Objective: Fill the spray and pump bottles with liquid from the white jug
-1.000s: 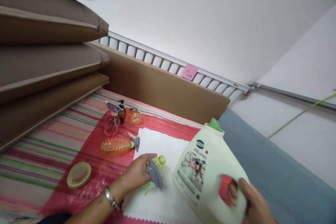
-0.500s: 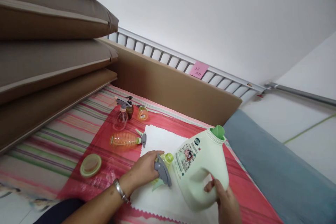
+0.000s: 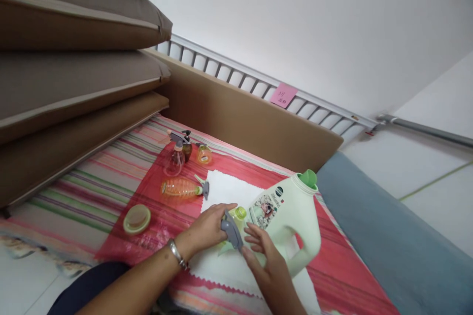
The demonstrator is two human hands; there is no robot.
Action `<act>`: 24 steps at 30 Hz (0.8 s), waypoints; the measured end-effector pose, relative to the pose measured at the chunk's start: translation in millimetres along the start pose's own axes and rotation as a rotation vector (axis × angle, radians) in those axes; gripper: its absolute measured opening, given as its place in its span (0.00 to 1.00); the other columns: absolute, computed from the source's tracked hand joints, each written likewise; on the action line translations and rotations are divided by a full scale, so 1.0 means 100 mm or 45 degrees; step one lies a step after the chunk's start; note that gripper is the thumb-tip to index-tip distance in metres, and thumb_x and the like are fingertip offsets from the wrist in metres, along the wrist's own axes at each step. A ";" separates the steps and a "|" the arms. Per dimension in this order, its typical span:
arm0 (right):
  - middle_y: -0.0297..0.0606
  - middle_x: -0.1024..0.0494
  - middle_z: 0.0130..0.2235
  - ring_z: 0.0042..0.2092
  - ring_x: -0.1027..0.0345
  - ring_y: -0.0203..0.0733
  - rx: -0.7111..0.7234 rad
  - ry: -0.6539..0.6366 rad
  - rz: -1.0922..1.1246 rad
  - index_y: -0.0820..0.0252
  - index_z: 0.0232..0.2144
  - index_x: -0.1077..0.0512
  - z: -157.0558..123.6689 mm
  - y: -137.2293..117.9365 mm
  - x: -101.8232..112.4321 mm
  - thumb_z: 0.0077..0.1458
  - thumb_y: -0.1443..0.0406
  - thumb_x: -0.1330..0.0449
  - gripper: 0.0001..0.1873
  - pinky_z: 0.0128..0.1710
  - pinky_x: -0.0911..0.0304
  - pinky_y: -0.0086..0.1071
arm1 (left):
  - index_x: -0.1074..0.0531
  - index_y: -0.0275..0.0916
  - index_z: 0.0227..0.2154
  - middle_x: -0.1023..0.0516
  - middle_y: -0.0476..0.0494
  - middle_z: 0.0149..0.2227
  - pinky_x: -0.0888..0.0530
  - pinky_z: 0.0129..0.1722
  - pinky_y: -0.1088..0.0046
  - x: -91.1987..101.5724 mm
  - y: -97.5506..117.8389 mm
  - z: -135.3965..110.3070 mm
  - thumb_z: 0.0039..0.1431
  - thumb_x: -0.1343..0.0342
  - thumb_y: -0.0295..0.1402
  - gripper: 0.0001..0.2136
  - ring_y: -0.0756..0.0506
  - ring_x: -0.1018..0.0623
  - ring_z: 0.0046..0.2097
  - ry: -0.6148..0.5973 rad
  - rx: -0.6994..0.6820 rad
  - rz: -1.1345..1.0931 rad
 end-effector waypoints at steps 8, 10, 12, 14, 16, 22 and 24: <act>0.43 0.25 0.48 0.46 0.29 0.45 0.015 -0.176 0.043 0.57 0.53 0.38 0.22 -0.10 -0.51 0.51 0.65 0.44 0.25 0.46 0.32 0.37 | 0.40 0.37 0.56 0.32 0.39 0.56 0.37 0.56 0.65 0.06 0.00 -0.02 0.42 0.46 0.22 0.33 0.42 0.33 0.56 -0.057 0.011 0.025; 0.43 0.26 0.49 0.48 0.30 0.46 0.051 -0.157 0.008 0.57 0.51 0.36 0.23 -0.12 -0.51 0.52 0.65 0.45 0.23 0.47 0.33 0.37 | 0.41 0.38 0.57 0.33 0.39 0.56 0.37 0.56 0.65 0.07 0.03 -0.02 0.43 0.44 0.25 0.33 0.41 0.33 0.56 -0.093 -0.005 0.018; 0.42 0.26 0.49 0.49 0.31 0.45 0.081 -0.142 -0.035 0.58 0.50 0.34 0.23 -0.14 -0.49 0.52 0.66 0.47 0.21 0.48 0.34 0.37 | 0.41 0.38 0.57 0.34 0.38 0.57 0.37 0.56 0.64 0.07 0.06 -0.02 0.42 0.42 0.26 0.35 0.40 0.33 0.57 -0.132 -0.017 0.015; 0.42 0.25 0.49 0.49 0.31 0.45 0.109 -0.122 -0.081 0.58 0.49 0.33 0.22 -0.17 -0.46 0.52 0.67 0.48 0.20 0.49 0.34 0.37 | 0.42 0.38 0.57 0.34 0.37 0.57 0.37 0.56 0.64 0.07 0.08 -0.03 0.42 0.40 0.29 0.35 0.40 0.34 0.57 -0.158 -0.020 0.010; 0.41 0.24 0.47 0.48 0.30 0.45 0.127 -0.075 -0.115 0.57 0.48 0.32 0.22 -0.20 -0.39 0.52 0.67 0.48 0.19 0.49 0.34 0.36 | 0.42 0.39 0.58 0.34 0.36 0.57 0.37 0.56 0.63 0.07 0.08 -0.04 0.43 0.38 0.33 0.36 0.39 0.34 0.57 -0.175 -0.018 0.003; 0.41 0.22 0.44 0.44 0.28 0.45 0.063 0.098 -0.140 0.58 0.45 0.30 0.20 -0.19 -0.11 0.52 0.63 0.47 0.17 0.45 0.32 0.34 | 0.42 0.42 0.58 0.35 0.38 0.57 0.38 0.57 0.61 0.04 0.04 -0.04 0.38 0.34 0.39 0.41 0.39 0.34 0.57 -0.239 -0.026 0.011; 0.41 0.22 0.43 0.44 0.27 0.46 0.068 0.132 -0.148 0.59 0.44 0.30 0.18 -0.21 0.00 0.52 0.62 0.47 0.17 0.44 0.31 0.34 | 0.42 0.43 0.58 0.35 0.39 0.58 0.38 0.57 0.61 0.05 0.04 -0.03 0.38 0.34 0.41 0.41 0.39 0.35 0.57 -0.245 -0.032 0.017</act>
Point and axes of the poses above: each hand's wrist, its own z-axis towards the middle knuckle, its own x-axis out of the back of the hand, y = z × x, the point moved 10 cm from there along z, towards the middle knuckle
